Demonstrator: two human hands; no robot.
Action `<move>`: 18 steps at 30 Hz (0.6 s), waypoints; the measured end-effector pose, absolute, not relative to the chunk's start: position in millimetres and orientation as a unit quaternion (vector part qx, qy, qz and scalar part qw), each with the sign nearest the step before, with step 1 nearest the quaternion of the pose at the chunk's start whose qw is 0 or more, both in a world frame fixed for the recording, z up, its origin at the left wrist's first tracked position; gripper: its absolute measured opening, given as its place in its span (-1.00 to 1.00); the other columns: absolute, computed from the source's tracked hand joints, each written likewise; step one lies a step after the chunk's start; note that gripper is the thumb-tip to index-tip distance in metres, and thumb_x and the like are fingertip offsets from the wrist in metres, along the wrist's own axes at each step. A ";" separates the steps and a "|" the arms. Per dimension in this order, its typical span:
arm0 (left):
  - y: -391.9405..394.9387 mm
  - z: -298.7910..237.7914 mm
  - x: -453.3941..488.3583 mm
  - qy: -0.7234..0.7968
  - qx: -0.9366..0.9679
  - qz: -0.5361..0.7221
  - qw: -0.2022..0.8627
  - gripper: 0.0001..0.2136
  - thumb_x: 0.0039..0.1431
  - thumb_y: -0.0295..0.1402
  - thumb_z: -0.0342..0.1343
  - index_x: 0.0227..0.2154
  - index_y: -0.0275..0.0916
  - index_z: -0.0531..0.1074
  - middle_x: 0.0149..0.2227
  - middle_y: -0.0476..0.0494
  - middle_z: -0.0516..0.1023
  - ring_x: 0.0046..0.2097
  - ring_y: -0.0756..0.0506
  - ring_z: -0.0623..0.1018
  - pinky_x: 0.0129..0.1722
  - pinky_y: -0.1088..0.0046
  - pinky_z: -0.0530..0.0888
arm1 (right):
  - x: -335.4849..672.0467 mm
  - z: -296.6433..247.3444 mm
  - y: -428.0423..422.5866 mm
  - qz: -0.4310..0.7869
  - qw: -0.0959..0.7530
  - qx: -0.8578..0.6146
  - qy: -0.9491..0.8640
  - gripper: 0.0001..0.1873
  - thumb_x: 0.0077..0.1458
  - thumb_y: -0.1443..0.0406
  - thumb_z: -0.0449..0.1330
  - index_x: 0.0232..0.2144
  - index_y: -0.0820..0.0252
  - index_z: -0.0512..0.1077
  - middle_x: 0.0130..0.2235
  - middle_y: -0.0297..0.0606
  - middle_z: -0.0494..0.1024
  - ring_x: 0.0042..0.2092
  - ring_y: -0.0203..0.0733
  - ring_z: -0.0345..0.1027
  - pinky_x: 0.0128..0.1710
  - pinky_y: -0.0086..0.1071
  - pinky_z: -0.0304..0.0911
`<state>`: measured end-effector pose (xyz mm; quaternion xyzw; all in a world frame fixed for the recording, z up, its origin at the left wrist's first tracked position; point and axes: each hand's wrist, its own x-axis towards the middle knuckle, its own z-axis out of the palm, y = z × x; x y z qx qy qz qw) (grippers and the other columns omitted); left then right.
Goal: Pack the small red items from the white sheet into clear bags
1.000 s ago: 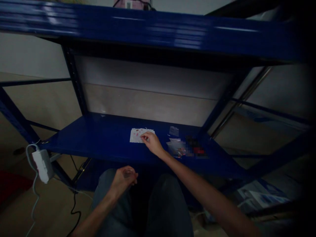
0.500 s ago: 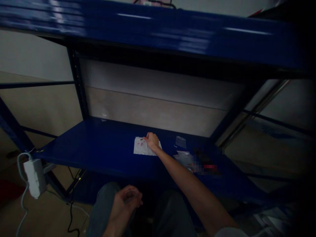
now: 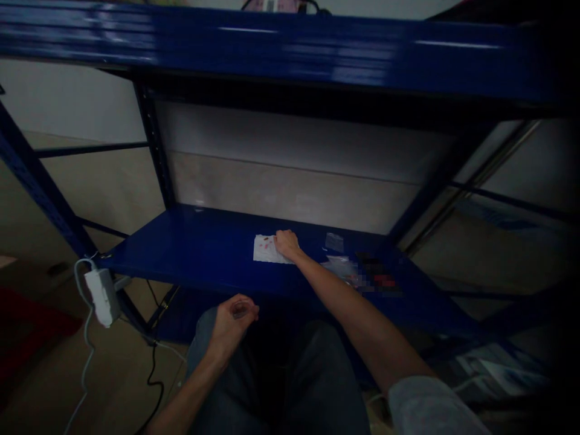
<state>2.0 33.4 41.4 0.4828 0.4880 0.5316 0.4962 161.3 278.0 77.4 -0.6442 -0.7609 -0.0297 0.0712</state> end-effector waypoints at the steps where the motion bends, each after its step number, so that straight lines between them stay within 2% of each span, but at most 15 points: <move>1: 33.9 38.4 3.0 0.485 0.497 0.528 0.489 -0.81 -0.03 -0.27 0.25 -0.51 -0.27 0.40 -0.53 -0.03 0.46 -0.42 -0.02 0.47 -0.35 0.48 0.37 | 161.8 76.1 277.2 -0.028 0.069 -0.643 -0.762 -0.66 0.25 0.31 0.01 -0.18 0.42 0.53 -0.11 0.20 0.54 0.03 0.08 0.36 -0.01 -0.20 0.21; 8: 38.3 16.7 2.0 0.490 0.604 0.479 0.407 -0.90 0.00 -0.34 0.18 -0.47 -0.25 0.42 -0.51 0.00 0.44 -0.42 0.00 0.42 -0.37 0.51 0.34 | 167.8 69.5 274.4 -0.006 0.059 -0.638 -0.768 -0.64 0.26 0.31 -0.02 -0.05 0.39 0.47 -0.04 0.15 0.51 0.05 0.01 0.36 -0.01 -0.26 0.22; 14: 46.6 17.5 4.1 0.485 0.602 0.484 0.409 -0.89 0.00 -0.33 0.17 -0.48 -0.27 0.41 -0.51 0.00 0.43 -0.43 0.00 0.41 -0.37 0.49 0.33 | 163.7 81.4 267.8 0.003 0.066 -0.627 -0.777 -0.66 0.19 0.24 0.11 -0.10 0.39 0.49 -0.09 0.14 0.54 -0.01 -0.01 0.41 -0.05 -0.32 0.23; 18: 44.6 16.7 5.3 0.477 0.602 0.485 0.419 -0.89 0.01 -0.34 0.17 -0.47 -0.27 0.41 -0.51 0.00 0.44 -0.43 0.00 0.42 -0.36 0.49 0.32 | 169.6 90.7 266.6 -0.002 0.097 -0.621 -0.778 -0.64 0.23 0.24 0.03 -0.14 0.40 0.50 -0.12 0.13 0.55 -0.08 -0.05 0.43 -0.15 -0.38 0.22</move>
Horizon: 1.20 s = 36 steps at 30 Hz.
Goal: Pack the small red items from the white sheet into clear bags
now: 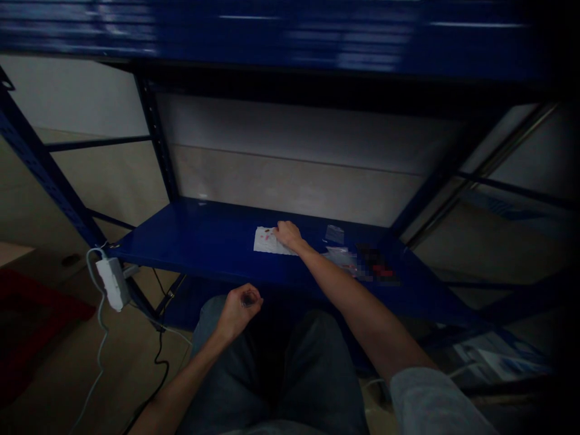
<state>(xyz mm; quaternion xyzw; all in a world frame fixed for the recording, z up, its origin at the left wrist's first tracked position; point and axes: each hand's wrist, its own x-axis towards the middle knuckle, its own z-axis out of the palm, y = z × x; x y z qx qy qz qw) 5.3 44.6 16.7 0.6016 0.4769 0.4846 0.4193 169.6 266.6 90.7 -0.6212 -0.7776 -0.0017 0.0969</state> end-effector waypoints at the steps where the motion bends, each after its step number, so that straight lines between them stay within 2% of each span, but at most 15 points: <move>1: 43.8 16.7 5.0 0.476 0.601 0.486 0.421 -0.89 0.01 -0.34 0.17 -0.47 -0.28 0.41 -0.50 0.00 0.44 -0.43 0.00 0.42 -0.37 0.49 0.32 | 172.1 93.4 266.0 -0.002 0.105 -0.621 -0.777 -0.63 0.24 0.24 0.00 -0.15 0.40 0.50 -0.13 0.12 0.55 -0.10 -0.07 0.44 -0.18 -0.39 0.21; 4: 43.6 17.0 3.9 0.472 0.593 0.485 0.436 -0.88 -0.02 -0.33 0.20 -0.48 -0.27 0.42 -0.51 -0.01 0.44 -0.43 0.00 0.43 -0.37 0.50 0.33 | 177.6 101.4 257.6 0.006 0.122 -0.616 -0.778 -0.64 0.24 0.25 -0.03 -0.22 0.37 0.50 -0.19 0.05 0.56 -0.18 -0.14 0.42 -0.26 -0.43 0.17; 6: 45.3 16.9 3.8 0.470 0.586 0.481 0.452 -0.87 -0.04 -0.33 0.21 -0.47 -0.28 0.42 -0.51 -0.02 0.45 -0.43 -0.01 0.44 -0.36 0.49 0.34 | 177.9 105.2 241.2 0.031 0.145 -0.587 -0.796 -0.67 0.23 0.27 -0.03 -0.30 0.34 0.50 -0.29 -0.08 0.56 -0.26 -0.20 0.39 -0.31 -0.45 0.13; 9: 47.2 15.6 5.4 0.459 0.588 0.472 0.471 -0.87 -0.06 -0.35 0.22 -0.45 -0.28 0.44 -0.48 -0.04 0.48 -0.39 -0.02 0.46 -0.32 0.47 0.36 | 175.7 108.3 194.8 0.110 0.210 -0.464 -0.853 -0.69 0.22 0.30 -0.03 -0.41 0.29 0.46 -0.44 -0.29 0.46 -0.38 -0.29 0.28 -0.36 -0.48 0.09; 11: 45.6 15.3 7.3 0.448 0.600 0.464 0.473 -0.88 -0.06 -0.38 0.21 -0.43 -0.29 0.45 -0.46 -0.06 0.49 -0.37 -0.03 0.47 -0.30 0.46 0.37 | 174.9 109.2 153.5 0.163 0.231 -0.365 -0.887 -0.71 0.25 0.27 -0.03 -0.41 0.26 0.42 -0.45 -0.35 0.40 -0.39 -0.31 0.23 -0.35 -0.48 0.09; 16: 31.6 18.7 11.2 0.417 0.618 0.462 0.480 -0.89 -0.05 -0.45 0.15 -0.40 -0.32 0.47 -0.37 -0.09 0.53 -0.30 -0.05 0.49 -0.25 0.45 0.39 | 175.1 106.9 66.5 0.171 0.185 -0.246 -0.936 -0.83 0.24 0.26 0.10 -0.35 0.24 0.40 -0.29 -0.28 0.41 -0.24 -0.28 0.26 -0.23 -0.44 0.15; 20: 25.7 19.7 12.3 0.412 0.609 0.458 0.499 -0.91 -0.12 -0.49 0.13 -0.46 -0.34 0.44 -0.44 -0.04 0.49 -0.38 -0.02 0.45 -0.39 0.52 0.34 | 171.1 105.0 47.0 0.142 0.157 -0.238 -0.948 -0.86 0.19 0.26 0.19 -0.34 0.24 0.44 -0.24 -0.25 0.41 -0.18 -0.25 0.27 -0.20 -0.42 0.17; 23: 28.7 24.4 12.8 0.417 0.602 0.459 0.504 -0.94 -0.11 -0.47 0.15 -0.49 -0.33 0.44 -0.47 -0.03 0.49 -0.40 -0.01 0.45 -0.38 0.50 0.34 | 170.4 109.8 62.2 0.145 0.140 -0.209 -0.957 -0.86 0.17 0.23 0.21 -0.28 0.20 0.49 -0.26 -0.28 0.43 -0.18 -0.24 0.29 -0.19 -0.41 0.18; 26: 32.0 35.6 13.1 0.411 0.595 0.470 0.506 -0.95 -0.04 -0.43 0.16 -0.47 -0.31 0.44 -0.45 -0.06 0.51 -0.35 -0.04 0.49 -0.27 0.46 0.37 | 176.7 114.4 105.3 0.142 0.172 -0.220 -0.950 -0.85 0.18 0.24 0.19 -0.25 0.19 0.50 -0.29 -0.29 0.46 -0.20 -0.25 0.31 -0.17 -0.41 0.17; 30: 32.8 48.3 12.7 0.429 0.550 0.472 0.539 -0.87 0.03 -0.36 0.19 -0.38 -0.29 0.43 -0.45 -0.09 0.54 -0.33 -0.05 0.52 -0.25 0.45 0.38 | 190.2 106.7 192.0 0.082 0.251 -0.373 -0.889 -0.84 0.21 0.32 0.13 -0.24 0.23 0.51 -0.28 -0.25 0.50 -0.24 -0.26 0.34 -0.19 -0.42 0.17; 33: 33.7 49.4 12.5 0.431 0.512 0.478 0.569 -0.82 0.07 -0.27 0.21 -0.36 -0.28 0.42 -0.44 -0.11 0.55 -0.34 -0.07 0.53 -0.30 0.44 0.40 | 194.1 90.8 248.0 0.015 0.246 -0.482 -0.841 -0.82 0.19 0.37 0.11 -0.24 0.22 0.52 -0.25 -0.20 0.52 -0.23 -0.22 0.35 -0.20 -0.41 0.17; 36: 35.4 46.9 12.0 0.434 0.487 0.483 0.583 -0.78 0.08 -0.21 0.22 -0.36 -0.27 0.41 -0.46 -0.10 0.55 -0.36 -0.07 0.54 -0.31 0.44 0.41 | 190.9 72.7 280.1 -0.014 0.226 -0.488 -0.843 -0.85 0.15 0.38 0.16 -0.29 0.19 0.54 -0.27 -0.19 0.53 -0.19 -0.17 0.36 -0.20 -0.39 0.16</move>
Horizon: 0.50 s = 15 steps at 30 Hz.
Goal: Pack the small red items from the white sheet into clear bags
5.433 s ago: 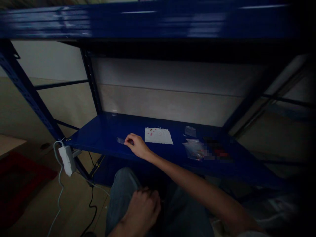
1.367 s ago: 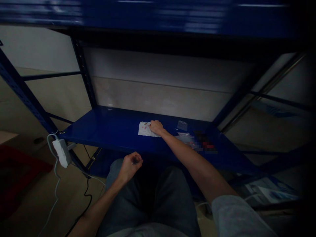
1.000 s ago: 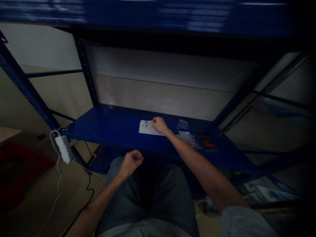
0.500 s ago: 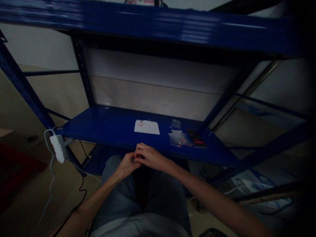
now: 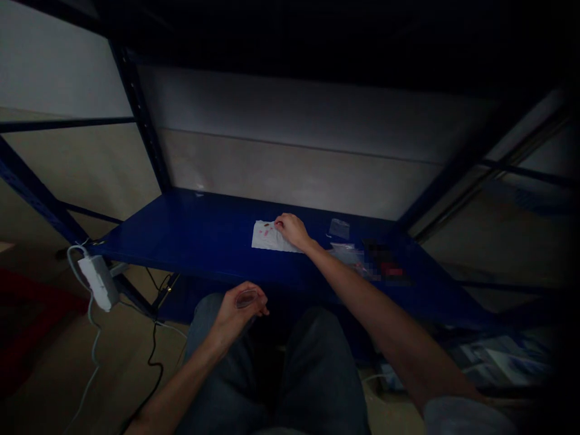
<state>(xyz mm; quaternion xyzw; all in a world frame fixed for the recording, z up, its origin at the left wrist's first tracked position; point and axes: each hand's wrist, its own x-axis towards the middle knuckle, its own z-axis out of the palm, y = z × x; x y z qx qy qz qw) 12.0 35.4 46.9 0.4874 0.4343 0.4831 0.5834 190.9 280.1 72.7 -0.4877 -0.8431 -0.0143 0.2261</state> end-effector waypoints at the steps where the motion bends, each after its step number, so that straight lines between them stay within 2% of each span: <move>1: 35.7 46.2 11.7 0.439 0.482 0.482 0.585 -0.78 0.07 -0.21 0.23 -0.36 -0.26 0.41 -0.46 -0.10 0.55 -0.37 -0.07 0.54 -0.31 0.44 0.41 | 189.1 67.5 286.3 -0.012 0.223 -0.480 -0.849 -0.87 0.14 0.37 0.18 -0.31 0.18 0.54 -0.28 -0.20 0.53 -0.20 -0.17 0.36 -0.21 -0.38 0.16; 8: 31.3 43.9 16.5 0.464 0.471 0.452 0.599 -0.79 0.02 -0.24 0.27 -0.38 -0.24 0.42 -0.41 -0.06 0.54 -0.35 -0.04 0.54 -0.28 0.46 0.41 | 186.5 51.4 302.1 0.013 0.228 -0.455 -0.861 -0.88 0.08 0.42 0.20 -0.38 0.19 0.55 -0.37 -0.23 0.54 -0.29 -0.18 0.34 -0.26 -0.35 0.15; 15: 29.5 41.4 25.1 0.481 0.489 0.447 0.574 -0.83 -0.04 -0.29 0.29 -0.44 -0.26 0.45 -0.47 -0.04 0.50 -0.39 -0.01 0.48 -0.33 0.49 0.36 | 182.5 48.6 300.7 0.040 0.254 -0.447 -0.857 -0.91 0.05 0.39 0.23 -0.38 0.18 0.55 -0.39 -0.25 0.54 -0.32 -0.21 0.33 -0.25 -0.37 0.16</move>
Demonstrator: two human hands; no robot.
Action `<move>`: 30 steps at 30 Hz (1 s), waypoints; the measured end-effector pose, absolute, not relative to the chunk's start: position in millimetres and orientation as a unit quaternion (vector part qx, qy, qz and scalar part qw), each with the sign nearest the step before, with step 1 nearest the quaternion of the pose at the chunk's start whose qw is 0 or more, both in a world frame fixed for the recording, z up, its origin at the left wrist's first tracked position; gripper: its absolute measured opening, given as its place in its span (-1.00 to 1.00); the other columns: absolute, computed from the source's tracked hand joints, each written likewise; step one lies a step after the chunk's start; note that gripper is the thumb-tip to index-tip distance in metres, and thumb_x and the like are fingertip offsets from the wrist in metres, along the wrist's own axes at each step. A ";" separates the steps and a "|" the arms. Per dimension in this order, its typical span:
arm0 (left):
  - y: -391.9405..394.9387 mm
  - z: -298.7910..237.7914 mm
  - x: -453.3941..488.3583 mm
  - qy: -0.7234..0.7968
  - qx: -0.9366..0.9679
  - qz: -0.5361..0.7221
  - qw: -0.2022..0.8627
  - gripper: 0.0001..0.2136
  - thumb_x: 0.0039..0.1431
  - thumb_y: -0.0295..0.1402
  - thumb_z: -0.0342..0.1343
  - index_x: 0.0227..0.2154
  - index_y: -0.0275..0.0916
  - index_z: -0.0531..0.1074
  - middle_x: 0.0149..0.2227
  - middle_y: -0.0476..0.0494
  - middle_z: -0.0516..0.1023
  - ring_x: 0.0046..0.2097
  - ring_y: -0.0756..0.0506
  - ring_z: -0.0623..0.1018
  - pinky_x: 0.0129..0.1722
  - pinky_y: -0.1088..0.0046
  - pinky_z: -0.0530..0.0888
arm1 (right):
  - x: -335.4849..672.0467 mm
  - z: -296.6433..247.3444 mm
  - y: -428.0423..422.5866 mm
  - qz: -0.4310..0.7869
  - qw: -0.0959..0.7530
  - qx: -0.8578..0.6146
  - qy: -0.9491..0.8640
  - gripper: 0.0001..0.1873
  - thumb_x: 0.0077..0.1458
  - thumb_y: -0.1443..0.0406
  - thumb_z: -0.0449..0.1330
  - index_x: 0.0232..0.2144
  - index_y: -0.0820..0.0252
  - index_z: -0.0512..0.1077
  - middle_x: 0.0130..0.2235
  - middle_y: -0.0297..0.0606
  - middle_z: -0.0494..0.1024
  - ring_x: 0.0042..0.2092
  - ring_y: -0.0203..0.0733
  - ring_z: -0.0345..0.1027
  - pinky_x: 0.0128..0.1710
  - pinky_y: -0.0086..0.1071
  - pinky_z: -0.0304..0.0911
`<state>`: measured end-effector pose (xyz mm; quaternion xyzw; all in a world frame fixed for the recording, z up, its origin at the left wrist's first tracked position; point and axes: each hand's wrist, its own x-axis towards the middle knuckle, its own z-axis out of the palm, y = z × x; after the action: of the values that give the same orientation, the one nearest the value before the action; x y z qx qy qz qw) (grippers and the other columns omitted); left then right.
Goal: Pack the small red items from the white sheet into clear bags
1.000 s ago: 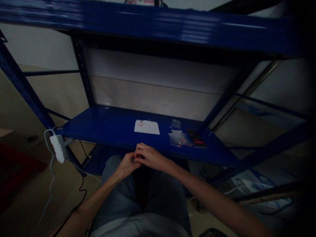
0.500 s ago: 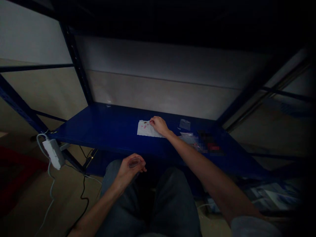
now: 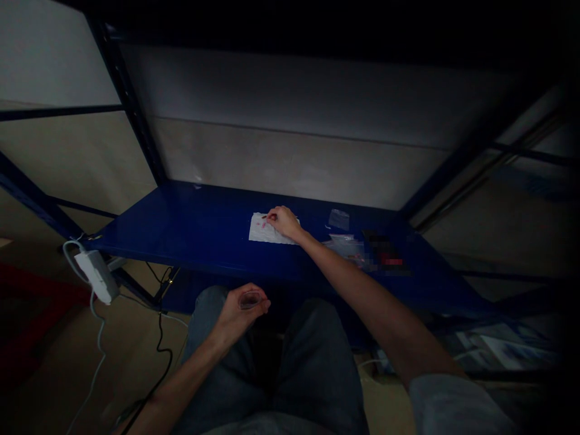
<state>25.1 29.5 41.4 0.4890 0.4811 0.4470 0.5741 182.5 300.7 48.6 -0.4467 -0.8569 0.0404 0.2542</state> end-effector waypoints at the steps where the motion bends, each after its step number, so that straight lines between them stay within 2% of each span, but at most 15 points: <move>1: 29.2 40.2 24.9 0.479 0.492 0.449 0.572 -0.82 -0.04 -0.29 0.28 -0.44 -0.27 0.46 -0.47 -0.04 0.50 -0.39 -0.01 0.48 -0.34 0.50 0.36 | 180.0 47.5 299.9 0.048 0.260 -0.454 -0.851 -0.91 0.05 0.39 0.23 -0.38 0.18 0.55 -0.39 -0.25 0.54 -0.32 -0.22 0.34 -0.25 -0.38 0.16; 7: 25.2 32.7 19.4 0.476 0.501 0.470 0.549 -0.84 0.00 -0.27 0.25 -0.42 -0.25 0.47 -0.47 -0.03 0.52 -0.36 -0.01 0.49 -0.30 0.51 0.34 | 161.9 46.6 293.5 0.071 0.307 -0.548 -0.775 -0.94 0.02 0.38 0.26 -0.48 0.20 0.53 -0.40 -0.20 0.55 -0.32 -0.20 0.36 -0.30 -0.39 0.18; 10: 25.4 32.8 15.7 0.478 0.497 0.489 0.534 -0.84 0.00 -0.27 0.25 -0.44 -0.25 0.45 -0.49 -0.02 0.51 -0.37 -0.01 0.48 -0.30 0.51 0.33 | 153.2 57.1 285.2 0.072 0.339 -0.557 -0.755 -0.92 0.05 0.37 0.23 -0.46 0.24 0.52 -0.39 -0.18 0.55 -0.33 -0.20 0.37 -0.30 -0.39 0.19; 15: 37.3 31.8 8.8 0.495 0.496 0.509 0.500 -0.80 -0.08 -0.29 0.28 -0.54 -0.26 0.37 -0.55 0.02 0.43 -0.47 0.02 0.40 -0.43 0.52 0.26 | 142.5 85.3 223.4 0.190 0.455 -0.432 -0.755 -0.89 0.05 0.31 0.23 -0.47 0.24 0.50 -0.43 -0.27 0.52 -0.39 -0.25 0.35 -0.35 -0.41 0.19; 18: 43.4 30.7 5.5 0.487 0.516 0.517 0.478 -0.81 -0.10 -0.34 0.27 -0.55 -0.26 0.35 -0.58 0.06 0.37 -0.50 0.05 0.34 -0.46 0.53 0.22 | 143.2 93.5 154.7 0.232 0.436 -0.334 -0.803 -0.90 0.05 0.29 0.26 -0.46 0.21 0.49 -0.41 -0.31 0.49 -0.35 -0.26 0.32 -0.32 -0.41 0.18; 23: 35.1 37.2 4.8 0.449 0.522 0.526 0.500 -0.87 -0.12 -0.41 0.24 -0.53 -0.27 0.37 -0.53 0.06 0.39 -0.45 0.04 0.37 -0.41 0.54 0.26 | 153.1 82.5 70.4 0.227 0.338 -0.310 -0.859 -0.97 0.07 0.33 0.28 -0.41 0.17 0.53 -0.34 -0.28 0.46 -0.24 -0.23 0.30 -0.25 -0.37 0.18; 26: 27.5 42.6 6.3 0.443 0.524 0.521 0.508 -0.93 -0.12 -0.44 0.20 -0.53 -0.28 0.41 -0.50 0.02 0.44 -0.39 0.01 0.42 -0.36 0.52 0.30 | 159.6 76.0 75.5 0.240 0.316 -0.296 -0.869 -0.92 0.10 0.30 0.26 -0.37 0.15 0.57 -0.30 -0.26 0.48 -0.23 -0.23 0.32 -0.23 -0.37 0.19; 30: 26.9 44.6 7.4 0.451 0.515 0.518 0.512 -0.97 -0.09 -0.45 0.18 -0.52 -0.27 0.44 -0.52 -0.01 0.47 -0.40 0.00 0.45 -0.34 0.51 0.33 | 167.3 76.3 146.5 0.215 0.371 -0.351 -0.833 -0.86 0.14 0.29 0.21 -0.35 0.18 0.57 -0.33 -0.26 0.54 -0.30 -0.26 0.35 -0.28 -0.41 0.20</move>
<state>7.4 26.9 44.6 0.5152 0.4511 0.5184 0.5122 167.3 146.5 76.3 -0.3511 -0.8325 0.2152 0.3705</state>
